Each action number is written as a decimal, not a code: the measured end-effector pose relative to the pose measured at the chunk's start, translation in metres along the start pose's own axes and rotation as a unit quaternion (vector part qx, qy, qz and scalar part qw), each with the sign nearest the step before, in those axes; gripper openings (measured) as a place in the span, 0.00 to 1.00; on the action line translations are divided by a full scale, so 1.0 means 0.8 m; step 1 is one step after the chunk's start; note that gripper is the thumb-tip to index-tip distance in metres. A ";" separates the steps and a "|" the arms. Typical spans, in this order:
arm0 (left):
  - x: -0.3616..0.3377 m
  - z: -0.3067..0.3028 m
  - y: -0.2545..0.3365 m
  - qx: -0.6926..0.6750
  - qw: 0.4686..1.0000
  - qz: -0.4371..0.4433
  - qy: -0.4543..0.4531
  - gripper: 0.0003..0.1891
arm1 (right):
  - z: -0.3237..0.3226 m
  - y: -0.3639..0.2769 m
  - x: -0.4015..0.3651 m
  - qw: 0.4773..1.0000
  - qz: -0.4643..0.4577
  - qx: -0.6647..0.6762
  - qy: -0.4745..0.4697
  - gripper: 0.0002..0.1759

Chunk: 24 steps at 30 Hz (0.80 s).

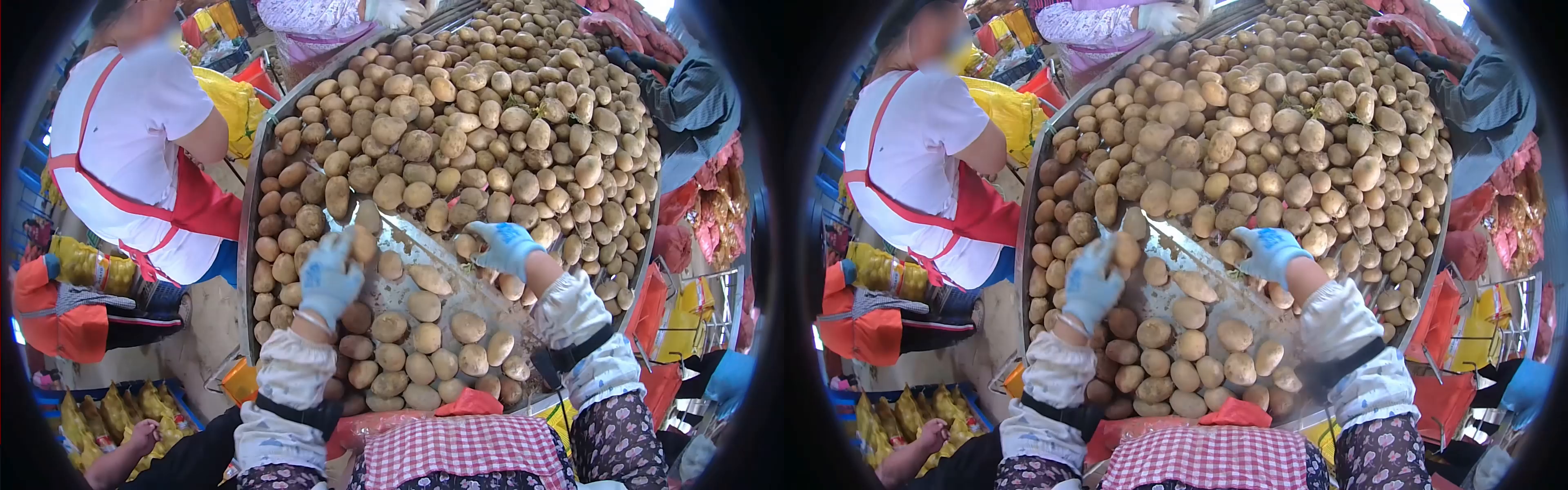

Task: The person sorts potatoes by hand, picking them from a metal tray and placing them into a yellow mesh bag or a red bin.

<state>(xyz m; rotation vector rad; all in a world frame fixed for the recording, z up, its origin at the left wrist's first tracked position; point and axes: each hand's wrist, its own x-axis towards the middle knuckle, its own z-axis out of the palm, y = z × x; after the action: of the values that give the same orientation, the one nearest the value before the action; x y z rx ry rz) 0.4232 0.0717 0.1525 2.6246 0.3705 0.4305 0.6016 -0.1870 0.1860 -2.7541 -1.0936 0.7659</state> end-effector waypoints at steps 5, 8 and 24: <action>-0.060 -0.006 -0.021 -0.085 0.992 0.065 -0.069 0.15 | 0.030 0.009 -0.010 0.693 -0.102 0.713 0.036 0.30; -0.021 -0.037 -0.015 0.058 0.996 -0.039 -0.046 0.16 | 0.021 -0.041 0.012 0.782 -0.071 0.619 -0.017 0.30; 0.079 -0.011 -0.024 -0.058 0.992 -0.060 -0.096 0.20 | 0.041 -0.137 0.007 0.988 -0.124 0.027 -0.091 0.31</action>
<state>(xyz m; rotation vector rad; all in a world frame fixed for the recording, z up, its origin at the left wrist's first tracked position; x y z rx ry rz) 0.4746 0.1122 0.1661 2.4886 0.4231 0.1532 0.5211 -0.1055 0.1831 -2.4782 -1.3918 1.0070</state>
